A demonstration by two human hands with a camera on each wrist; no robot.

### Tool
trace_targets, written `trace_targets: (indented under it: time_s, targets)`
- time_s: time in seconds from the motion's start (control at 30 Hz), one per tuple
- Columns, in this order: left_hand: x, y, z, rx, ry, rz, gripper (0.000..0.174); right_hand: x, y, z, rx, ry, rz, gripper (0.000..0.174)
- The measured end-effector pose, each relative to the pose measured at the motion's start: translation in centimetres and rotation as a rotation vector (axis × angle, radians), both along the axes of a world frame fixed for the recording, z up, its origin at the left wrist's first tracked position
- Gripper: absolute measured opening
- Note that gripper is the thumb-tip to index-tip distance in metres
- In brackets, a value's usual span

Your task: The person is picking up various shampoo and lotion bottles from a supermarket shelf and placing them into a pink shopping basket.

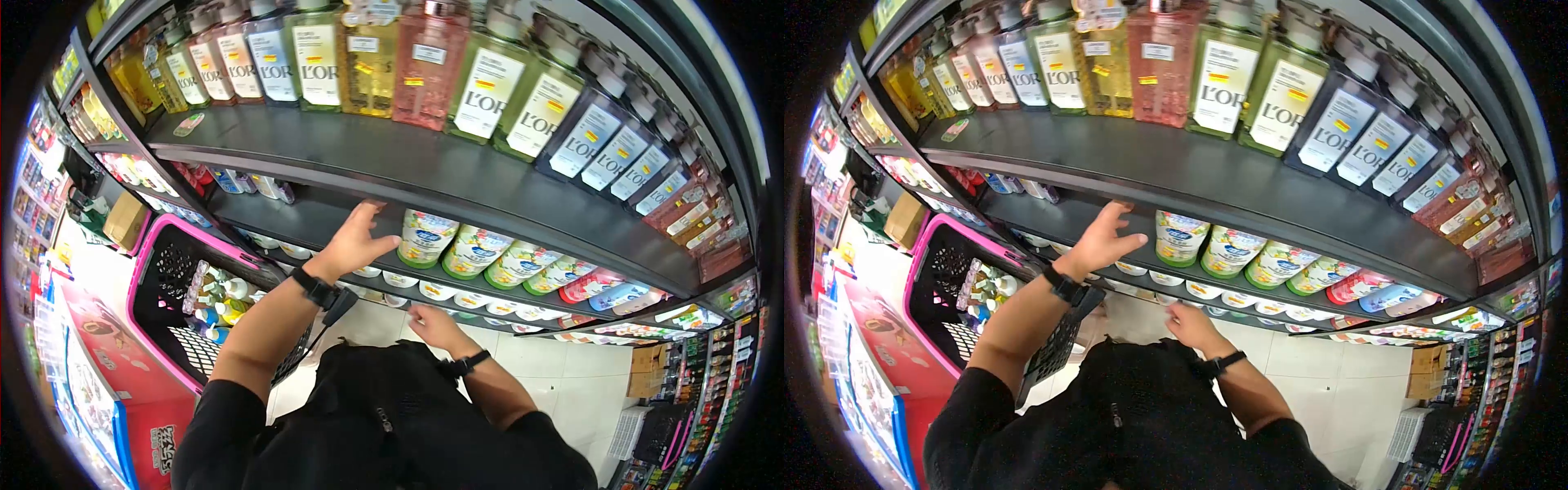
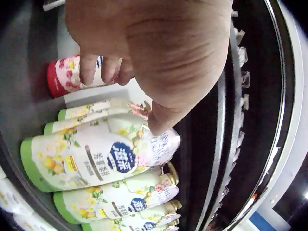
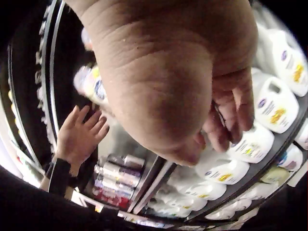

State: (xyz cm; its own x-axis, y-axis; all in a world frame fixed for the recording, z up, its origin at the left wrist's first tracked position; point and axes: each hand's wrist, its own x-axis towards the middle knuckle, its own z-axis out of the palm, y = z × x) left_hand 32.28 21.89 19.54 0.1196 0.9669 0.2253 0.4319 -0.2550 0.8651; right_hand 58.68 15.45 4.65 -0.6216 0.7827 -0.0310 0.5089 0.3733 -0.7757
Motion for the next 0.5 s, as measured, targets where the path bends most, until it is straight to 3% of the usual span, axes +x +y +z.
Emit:
trace_targets:
  time_s: [0.13, 0.2, 0.27, 0.3, 0.37, 0.4, 0.43, 0.47, 0.5]
  targets:
    - [3.9, 3.5, -3.3, -0.063, -0.093, -0.073, 0.077, 10.6, -4.1, -5.5, -0.236, -0.162, -0.245, 0.031]
    - [5.5, 3.7, -2.0, -0.2, -0.225, -0.138, 0.067, 16.3, -7.7, -9.5, -0.214, -0.231, -0.43, 0.031]
    - [6.3, 4.6, -1.5, -0.256, -0.263, -0.106, 0.061, 23.9, -13.3, -19.7, -0.173, -0.363, -0.655, 0.026]
    - [6.3, 5.1, -1.4, -0.311, -0.313, -0.134, 0.05, 27.5, -15.8, -22.0, -0.431, -0.535, -0.58, 0.025]
    - [7.0, 4.8, -0.5, -0.335, -0.28, -0.145, 0.045, 32.9, -22.3, -23.7, -0.505, -0.96, -0.019, 0.019]
    - [7.0, 4.6, 0.3, -0.348, -0.258, -0.146, 0.043, 35.0, -26.2, -27.0, -0.479, -1.147, 0.085, 0.018]
    - [7.2, 4.4, 0.9, -0.343, -0.13, -0.116, 0.041, 35.6, -28.8, -27.0, -0.508, -1.099, 0.142, 0.019]
    - [6.7, 5.3, -1.5, -0.157, -0.201, -0.16, 0.039, 36.3, -29.9, -26.0, -0.531, -1.054, 0.196, 0.019]
    - [6.8, 5.3, -1.2, -0.177, -0.212, -0.15, 0.045, 36.1, -30.4, -24.7, -0.766, -0.749, -0.25, 0.02]
